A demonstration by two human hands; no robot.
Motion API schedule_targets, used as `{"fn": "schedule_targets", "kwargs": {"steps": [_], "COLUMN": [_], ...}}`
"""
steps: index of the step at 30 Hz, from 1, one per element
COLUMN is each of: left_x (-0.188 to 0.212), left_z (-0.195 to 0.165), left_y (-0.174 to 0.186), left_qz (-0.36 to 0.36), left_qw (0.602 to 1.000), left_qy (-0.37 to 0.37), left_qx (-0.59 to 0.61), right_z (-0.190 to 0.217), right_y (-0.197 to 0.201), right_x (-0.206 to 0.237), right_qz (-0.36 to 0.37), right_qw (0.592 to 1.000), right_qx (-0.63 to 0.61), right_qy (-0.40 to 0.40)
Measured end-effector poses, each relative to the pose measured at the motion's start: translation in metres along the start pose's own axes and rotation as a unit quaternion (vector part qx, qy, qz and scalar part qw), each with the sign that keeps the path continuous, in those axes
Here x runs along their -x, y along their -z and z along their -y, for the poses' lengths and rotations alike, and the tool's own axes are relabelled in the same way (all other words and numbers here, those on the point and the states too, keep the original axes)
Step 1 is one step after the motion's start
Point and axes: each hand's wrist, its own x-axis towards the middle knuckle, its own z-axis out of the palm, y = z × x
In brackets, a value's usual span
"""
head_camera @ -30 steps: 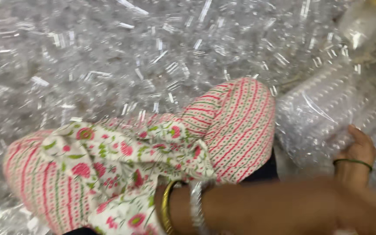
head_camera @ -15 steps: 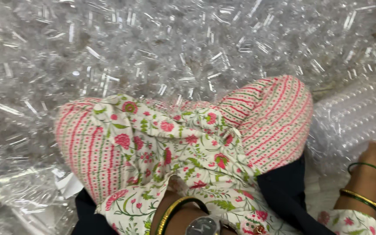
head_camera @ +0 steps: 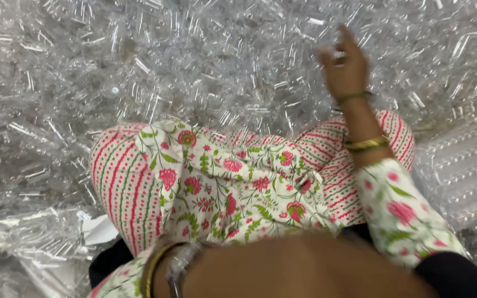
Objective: The person sits cross-legged on the floor and repeatedly picks up clear plastic tubes from a large pile, separates them by hand, and places them back into the pile. The hands work continuously to sort and organize the tubes without using any tools.
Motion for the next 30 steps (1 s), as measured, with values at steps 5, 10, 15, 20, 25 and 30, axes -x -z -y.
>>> {"fn": "schedule_targets", "kwargs": {"steps": [5,10,15,20,25,30], "left_x": [0.049,0.085,0.082,0.08,0.078,0.079], "left_z": [0.05,0.141,0.174,0.169,0.157,0.15], "left_y": [0.109,0.169,0.179,0.175,0.183,0.19], "left_qz": [-0.255,-0.523,-0.512,-0.502,-0.531,-0.589], "left_qw": [0.872,0.806,0.816,0.844,0.841,0.792], "left_qy": [0.35,0.277,0.266,0.179,0.076,0.145], "left_qx": [-0.23,0.015,-0.043,-0.052,0.068,0.063], "right_z": [0.022,0.024,0.06,0.125,0.163,0.15], "right_y": [-0.046,-0.053,-0.058,-0.065,-0.091,-0.105], "right_x": [-0.008,0.012,0.009,0.052,0.079,0.038], "right_qz": [0.082,0.075,0.047,0.069,0.261,0.204], "right_qw": [0.968,0.983,0.985,0.976,0.913,0.888], "right_qx": [0.237,0.168,0.164,0.131,-0.098,0.11], "right_qy": [0.022,0.003,0.039,0.162,0.299,0.396]}}
